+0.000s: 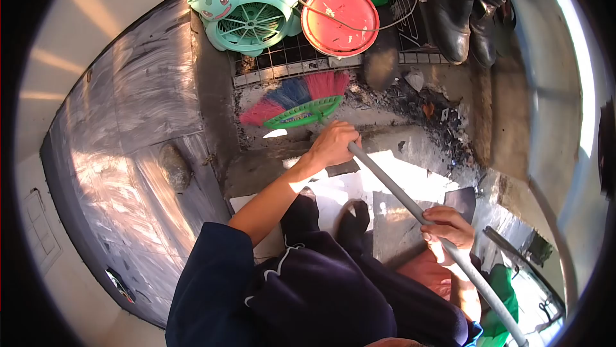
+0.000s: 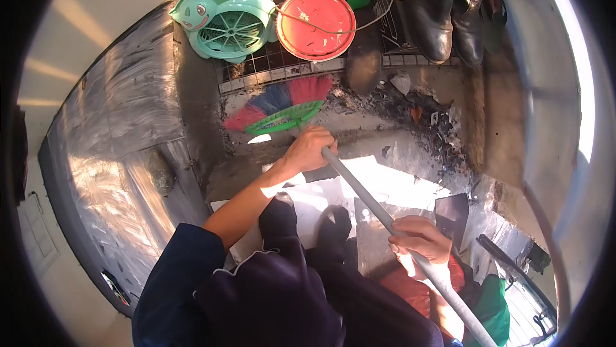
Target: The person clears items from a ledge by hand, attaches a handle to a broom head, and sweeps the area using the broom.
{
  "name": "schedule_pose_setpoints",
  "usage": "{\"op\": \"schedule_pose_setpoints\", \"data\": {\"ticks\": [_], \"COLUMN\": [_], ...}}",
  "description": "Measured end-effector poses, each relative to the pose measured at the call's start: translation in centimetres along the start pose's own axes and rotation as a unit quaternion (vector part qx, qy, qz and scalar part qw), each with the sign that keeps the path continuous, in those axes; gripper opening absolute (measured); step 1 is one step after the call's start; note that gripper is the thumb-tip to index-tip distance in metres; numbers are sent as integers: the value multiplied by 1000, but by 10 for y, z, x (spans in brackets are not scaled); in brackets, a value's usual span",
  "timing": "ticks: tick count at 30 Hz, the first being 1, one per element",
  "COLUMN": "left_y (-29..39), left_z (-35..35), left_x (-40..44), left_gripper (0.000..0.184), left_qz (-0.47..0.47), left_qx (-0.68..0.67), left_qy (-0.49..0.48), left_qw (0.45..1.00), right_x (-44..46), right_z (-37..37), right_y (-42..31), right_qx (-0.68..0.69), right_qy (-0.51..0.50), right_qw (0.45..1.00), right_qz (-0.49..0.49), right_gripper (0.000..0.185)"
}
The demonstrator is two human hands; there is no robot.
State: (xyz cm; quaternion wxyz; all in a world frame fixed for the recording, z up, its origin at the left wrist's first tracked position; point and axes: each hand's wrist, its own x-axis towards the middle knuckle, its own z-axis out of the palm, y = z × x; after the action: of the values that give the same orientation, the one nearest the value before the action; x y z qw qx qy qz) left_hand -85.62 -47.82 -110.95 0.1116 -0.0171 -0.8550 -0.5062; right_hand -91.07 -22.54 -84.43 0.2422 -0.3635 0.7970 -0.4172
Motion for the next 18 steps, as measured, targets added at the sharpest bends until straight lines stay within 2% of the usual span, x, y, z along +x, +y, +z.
{"op": "schedule_pose_setpoints", "data": {"ticks": [3, 5, 7, 10, 13, 14, 18], "left_y": [20, 45, 82, 116, 115, 106, 30], "left_z": [27, 44, 38, 16, -14, -22, -37], "left_x": [3, 13, 30, 40, 38, 35, 23], "left_gripper": [10, 8, 9, 11, 15, 18, 16], "left_qz": [2, 14, 45, 54, 34, 27, 15], "left_qx": [-84, -122, -155, -146, -76, -63, 21], "left_qy": [-111, -114, -45, 31, 83, 95, 88], "left_qw": [990, 986, 986, 987, 993, 993, 996], "right_x": [7, 3, 1, -12, -5, 6, 29], "right_z": [-33, -57, -70, -62, -51, -75, -23], "right_y": [-28, -53, -95, -104, -100, -106, -40], "right_qx": [-86, -132, -157, -159, -131, -87, -57], "right_qy": [-46, -62, -44, 101, 151, -36, -25], "right_qw": [993, 985, 985, 969, 968, 991, 995], "right_qz": [-67, -93, -55, -161, -155, -97, -78], "right_gripper": [10, 11, 10, 25, 28, 9, 9]}}
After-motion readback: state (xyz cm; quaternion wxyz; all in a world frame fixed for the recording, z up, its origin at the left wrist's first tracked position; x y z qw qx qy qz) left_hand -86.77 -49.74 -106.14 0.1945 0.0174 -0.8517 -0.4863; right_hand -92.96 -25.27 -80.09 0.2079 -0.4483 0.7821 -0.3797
